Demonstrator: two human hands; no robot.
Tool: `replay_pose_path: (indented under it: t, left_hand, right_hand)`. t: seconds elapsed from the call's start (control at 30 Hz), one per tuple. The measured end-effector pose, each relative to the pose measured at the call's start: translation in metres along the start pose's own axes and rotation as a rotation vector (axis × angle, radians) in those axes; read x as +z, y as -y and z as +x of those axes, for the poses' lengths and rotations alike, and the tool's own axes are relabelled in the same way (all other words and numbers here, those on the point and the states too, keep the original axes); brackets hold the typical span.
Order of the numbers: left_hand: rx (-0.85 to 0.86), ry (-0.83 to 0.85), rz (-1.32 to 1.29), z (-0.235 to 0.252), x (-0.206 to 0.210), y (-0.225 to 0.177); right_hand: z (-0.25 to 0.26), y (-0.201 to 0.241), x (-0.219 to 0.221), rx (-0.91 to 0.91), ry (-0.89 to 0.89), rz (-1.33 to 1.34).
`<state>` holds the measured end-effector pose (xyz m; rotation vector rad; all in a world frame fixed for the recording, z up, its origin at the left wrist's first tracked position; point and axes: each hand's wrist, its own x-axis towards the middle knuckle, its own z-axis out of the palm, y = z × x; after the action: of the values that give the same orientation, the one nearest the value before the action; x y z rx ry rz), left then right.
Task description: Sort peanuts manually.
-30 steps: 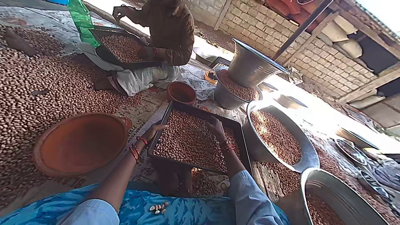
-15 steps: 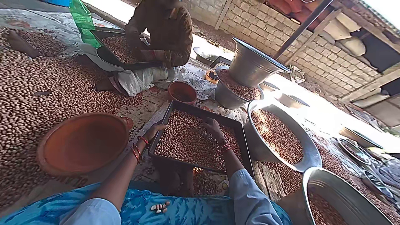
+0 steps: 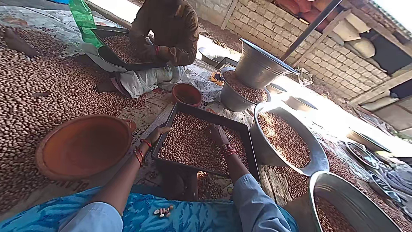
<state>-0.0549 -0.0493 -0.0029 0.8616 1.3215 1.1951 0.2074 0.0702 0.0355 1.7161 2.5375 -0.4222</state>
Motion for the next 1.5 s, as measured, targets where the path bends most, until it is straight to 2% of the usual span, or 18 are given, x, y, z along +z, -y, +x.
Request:
replay_pose_path:
  t: [0.1, 0.13, 0.2, 0.27, 0.3, 0.4, 0.47, 0.63, 0.73, 0.87, 0.9, 1.1, 1.23, 1.5]
  left_hand:
    - [0.005, 0.004, -0.027, 0.001, 0.001, 0.001]
    - [0.006, 0.005, -0.032, 0.001, 0.0, 0.002]
    - [0.018, 0.005, -0.038, 0.004, -0.003, 0.005]
    - [0.016, 0.009, -0.037, 0.003, -0.002, 0.003]
    - [0.008, 0.012, -0.033, 0.001, -0.001, 0.001]
    - [0.001, 0.011, -0.036, 0.002, 0.0, 0.001]
    - [0.007, 0.015, -0.042, 0.003, 0.0, 0.002]
    - [0.006, -0.006, -0.095, -0.001, 0.001, 0.001]
    - [0.002, -0.001, -0.075, 0.001, 0.0, 0.002]
    - [0.004, 0.02, -0.071, 0.007, -0.003, 0.006]
    - [-0.002, 0.024, -0.075, 0.006, -0.003, 0.005]
    - [-0.011, 0.026, -0.089, 0.005, -0.002, 0.004]
    - [-0.009, 0.016, -0.074, 0.003, -0.002, 0.004]
    - [-0.001, 0.003, -0.053, 0.003, -0.001, 0.004]
  right_hand:
    - [-0.005, -0.007, -0.011, -0.086, 0.064, 0.094]
    - [-0.014, -0.007, -0.022, -0.168, 0.135, 0.173]
    - [-0.034, -0.011, -0.036, -0.412, 0.37, 0.513]
    - [-0.048, -0.009, -0.042, -0.566, 0.569, 0.789]
    - [-0.052, -0.004, -0.044, -0.592, 0.54, 0.779]
    - [-0.041, 0.02, -0.037, -0.552, 0.232, 0.41]
    - [-0.028, 0.036, -0.024, -0.496, 0.11, 0.247]
    - [0.001, 0.064, 0.004, -0.324, 0.129, -0.033]
    - [0.006, 0.057, 0.007, -0.328, 0.079, 0.032]
    - [0.005, 0.036, -0.001, -0.262, -0.123, 0.476]
    - [0.004, 0.035, -0.003, -0.25, -0.133, 0.477]
    - [-0.003, 0.048, 0.009, -0.325, 0.065, 0.12]
    - [-0.002, 0.055, 0.013, -0.361, 0.045, 0.159]
    - [-0.005, 0.062, 0.025, -0.355, 0.132, 0.132]
